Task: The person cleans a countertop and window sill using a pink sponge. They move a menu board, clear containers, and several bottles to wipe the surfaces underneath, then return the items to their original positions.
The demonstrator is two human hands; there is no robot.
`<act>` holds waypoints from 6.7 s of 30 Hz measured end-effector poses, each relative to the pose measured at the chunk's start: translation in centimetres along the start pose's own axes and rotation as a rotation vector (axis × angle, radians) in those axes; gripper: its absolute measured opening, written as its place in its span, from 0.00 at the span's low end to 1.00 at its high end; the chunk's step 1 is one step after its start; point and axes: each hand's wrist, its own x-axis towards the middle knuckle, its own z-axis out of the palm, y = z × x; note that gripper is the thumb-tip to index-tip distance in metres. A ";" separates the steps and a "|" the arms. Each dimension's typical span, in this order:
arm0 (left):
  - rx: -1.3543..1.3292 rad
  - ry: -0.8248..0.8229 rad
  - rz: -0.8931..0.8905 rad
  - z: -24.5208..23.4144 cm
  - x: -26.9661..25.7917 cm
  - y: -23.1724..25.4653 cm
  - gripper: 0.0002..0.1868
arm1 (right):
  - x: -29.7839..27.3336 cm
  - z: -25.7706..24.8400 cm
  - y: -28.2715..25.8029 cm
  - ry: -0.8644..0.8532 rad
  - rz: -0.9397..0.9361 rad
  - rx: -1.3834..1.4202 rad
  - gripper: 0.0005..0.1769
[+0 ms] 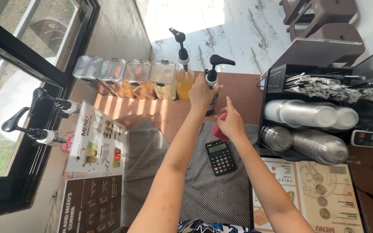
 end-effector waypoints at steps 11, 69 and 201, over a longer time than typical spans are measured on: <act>-0.330 0.009 0.112 -5.1 0.7 -5.0 0.19 | 10.2 5.6 -2.8 0.343 -0.036 0.084 0.29; -0.321 0.018 0.295 0.0 6.5 -14.3 0.43 | 20.6 2.1 -1.2 -0.077 -0.312 0.060 0.34; -0.574 0.224 0.518 -9.3 7.6 -4.1 0.41 | 17.8 4.5 4.4 -0.065 -0.287 -0.060 0.52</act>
